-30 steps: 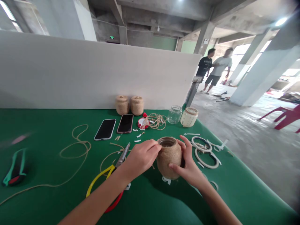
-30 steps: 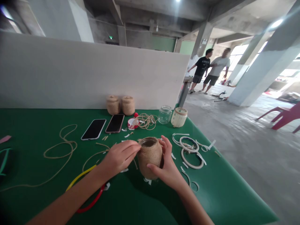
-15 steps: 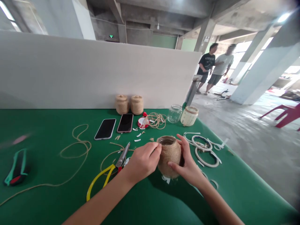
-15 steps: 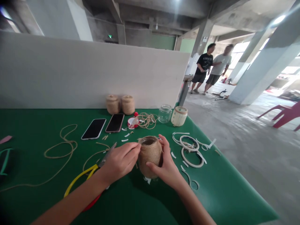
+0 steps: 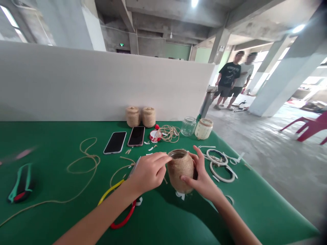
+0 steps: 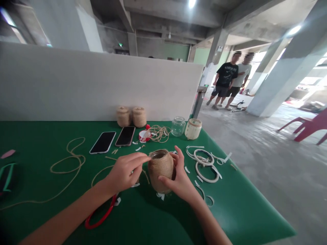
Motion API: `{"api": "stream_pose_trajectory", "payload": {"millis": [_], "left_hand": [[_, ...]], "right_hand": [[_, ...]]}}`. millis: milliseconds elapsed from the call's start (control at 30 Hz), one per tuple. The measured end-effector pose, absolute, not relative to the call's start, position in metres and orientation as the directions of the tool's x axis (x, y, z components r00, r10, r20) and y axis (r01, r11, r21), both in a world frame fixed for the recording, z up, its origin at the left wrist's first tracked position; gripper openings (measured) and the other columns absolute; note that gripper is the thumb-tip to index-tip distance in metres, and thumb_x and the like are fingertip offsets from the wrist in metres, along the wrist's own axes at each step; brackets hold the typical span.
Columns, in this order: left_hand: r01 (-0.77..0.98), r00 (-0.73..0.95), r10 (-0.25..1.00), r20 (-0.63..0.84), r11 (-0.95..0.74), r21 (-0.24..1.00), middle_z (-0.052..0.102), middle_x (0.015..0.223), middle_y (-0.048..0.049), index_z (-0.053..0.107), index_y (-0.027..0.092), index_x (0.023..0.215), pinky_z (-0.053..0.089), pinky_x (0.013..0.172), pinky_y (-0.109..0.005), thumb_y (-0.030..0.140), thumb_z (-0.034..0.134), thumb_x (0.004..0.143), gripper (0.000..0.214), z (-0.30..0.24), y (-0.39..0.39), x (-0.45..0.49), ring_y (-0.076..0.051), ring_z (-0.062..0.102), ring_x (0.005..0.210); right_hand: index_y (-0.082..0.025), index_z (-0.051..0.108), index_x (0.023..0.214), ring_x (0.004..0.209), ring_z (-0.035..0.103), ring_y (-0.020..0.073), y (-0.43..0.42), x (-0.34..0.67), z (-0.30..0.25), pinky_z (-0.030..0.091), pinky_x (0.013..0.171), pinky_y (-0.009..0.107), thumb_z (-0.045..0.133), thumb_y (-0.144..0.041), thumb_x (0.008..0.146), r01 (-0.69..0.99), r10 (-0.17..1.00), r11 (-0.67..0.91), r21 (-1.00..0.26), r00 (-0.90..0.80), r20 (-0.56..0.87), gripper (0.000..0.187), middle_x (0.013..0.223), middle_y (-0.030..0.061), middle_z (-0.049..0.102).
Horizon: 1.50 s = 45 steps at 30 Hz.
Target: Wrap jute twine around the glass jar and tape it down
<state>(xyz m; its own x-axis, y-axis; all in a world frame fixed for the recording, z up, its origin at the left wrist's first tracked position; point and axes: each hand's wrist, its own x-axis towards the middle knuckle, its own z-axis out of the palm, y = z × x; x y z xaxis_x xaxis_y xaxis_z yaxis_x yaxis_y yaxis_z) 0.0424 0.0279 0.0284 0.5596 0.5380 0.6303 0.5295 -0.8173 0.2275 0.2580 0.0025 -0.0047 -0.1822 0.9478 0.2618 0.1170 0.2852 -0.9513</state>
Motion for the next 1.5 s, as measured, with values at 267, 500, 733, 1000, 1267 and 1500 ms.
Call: {"api": "stream_pose_trajectory", "payload": {"millis": [267, 500, 733, 1000, 1267, 1500], "left_hand": [[0.6, 0.588, 0.473, 0.656, -0.799, 0.038, 0.063, 0.094, -0.0106, 0.057, 0.01, 0.103, 0.051, 0.069, -0.031, 0.006, 0.037, 0.081, 0.029, 0.032, 0.023, 0.055, -0.02, 0.06, 0.084], [0.618, 0.657, 0.347, 0.669, -0.756, -0.215, 0.064, 0.087, -0.013, 0.056, 0.004, 0.103, 0.052, 0.061, -0.03, 0.008, 0.041, 0.08, 0.027, 0.034, 0.017, 0.064, -0.021, 0.061, 0.077], [0.6, 0.631, 0.428, 0.647, -0.798, -0.056, 0.064, 0.097, -0.0107, 0.039, 0.01, 0.127, 0.052, 0.07, -0.031, 0.009, 0.038, 0.084, 0.043, 0.034, 0.018, 0.062, -0.02, 0.061, 0.087], [0.605, 0.383, 0.589, 0.711, -0.742, 0.289, 0.063, 0.088, -0.0045, 0.043, 0.017, 0.121, 0.049, 0.073, -0.027, 0.007, 0.037, 0.084, 0.039, 0.041, 0.028, 0.047, -0.015, 0.06, 0.081], [0.547, 0.549, 0.664, 0.507, -0.745, 0.382, 0.055, 0.112, -0.0065, 0.055, 0.02, 0.106, 0.044, 0.09, -0.035, 0.014, 0.041, 0.087, 0.025, 0.041, 0.033, 0.051, -0.019, 0.05, 0.106], [0.519, 0.479, 0.748, 0.459, -0.663, 0.54, 0.058, 0.097, -0.0059, 0.061, 0.018, 0.088, 0.041, 0.085, -0.036, 0.019, 0.043, 0.086, 0.018, 0.041, 0.04, 0.052, -0.02, 0.052, 0.095]], "right_hand": [[-0.034, -0.001, 0.137, 0.12, 0.043, 0.022, 0.002, 0.258, -0.006, 0.033, 0.102, 0.043, 0.066, -0.023, 0.071, 0.093, 0.945, 0.294, -0.951, -0.18, 0.274, 0.095, 0.131, 0.008, 0.033], [-0.033, -0.001, 0.138, 0.12, 0.043, 0.021, 0.001, 0.258, -0.006, 0.031, 0.103, 0.041, 0.066, -0.022, 0.07, 0.099, 0.944, 0.305, -0.947, -0.159, 0.287, 0.096, 0.129, 0.0073, 0.033], [-0.033, -0.003, 0.138, 0.122, 0.041, 0.0222, 0.002, 0.259, -0.007, 0.031, 0.103, 0.043, 0.066, -0.024, 0.072, 0.094, 0.94, 0.312, -0.945, -0.174, 0.293, 0.095, 0.131, 0.0088, 0.032], [-0.033, 0.0, 0.137, 0.124, 0.04, 0.0223, 0.001, 0.258, -0.007, 0.029, 0.105, 0.043, 0.066, -0.025, 0.072, 0.107, 0.939, 0.315, -0.943, -0.177, 0.293, 0.093, 0.134, 0.009, 0.033], [-0.033, 0.005, 0.136, 0.124, 0.041, 0.0229, 0.005, 0.259, -0.004, 0.033, 0.102, 0.045, 0.066, -0.026, 0.074, 0.08, 0.939, 0.29, -0.954, -0.218, 0.267, 0.087, 0.139, 0.0112, 0.03], [-0.033, 0.001, 0.139, 0.128, 0.035, 0.0265, 0.001, 0.261, -0.006, 0.036, 0.1, 0.045, 0.077, -0.03, 0.06, 0.343, 0.968, 0.217, -0.914, -0.199, 0.155, 0.11, 0.139, 0.0113, 0.03]]}}
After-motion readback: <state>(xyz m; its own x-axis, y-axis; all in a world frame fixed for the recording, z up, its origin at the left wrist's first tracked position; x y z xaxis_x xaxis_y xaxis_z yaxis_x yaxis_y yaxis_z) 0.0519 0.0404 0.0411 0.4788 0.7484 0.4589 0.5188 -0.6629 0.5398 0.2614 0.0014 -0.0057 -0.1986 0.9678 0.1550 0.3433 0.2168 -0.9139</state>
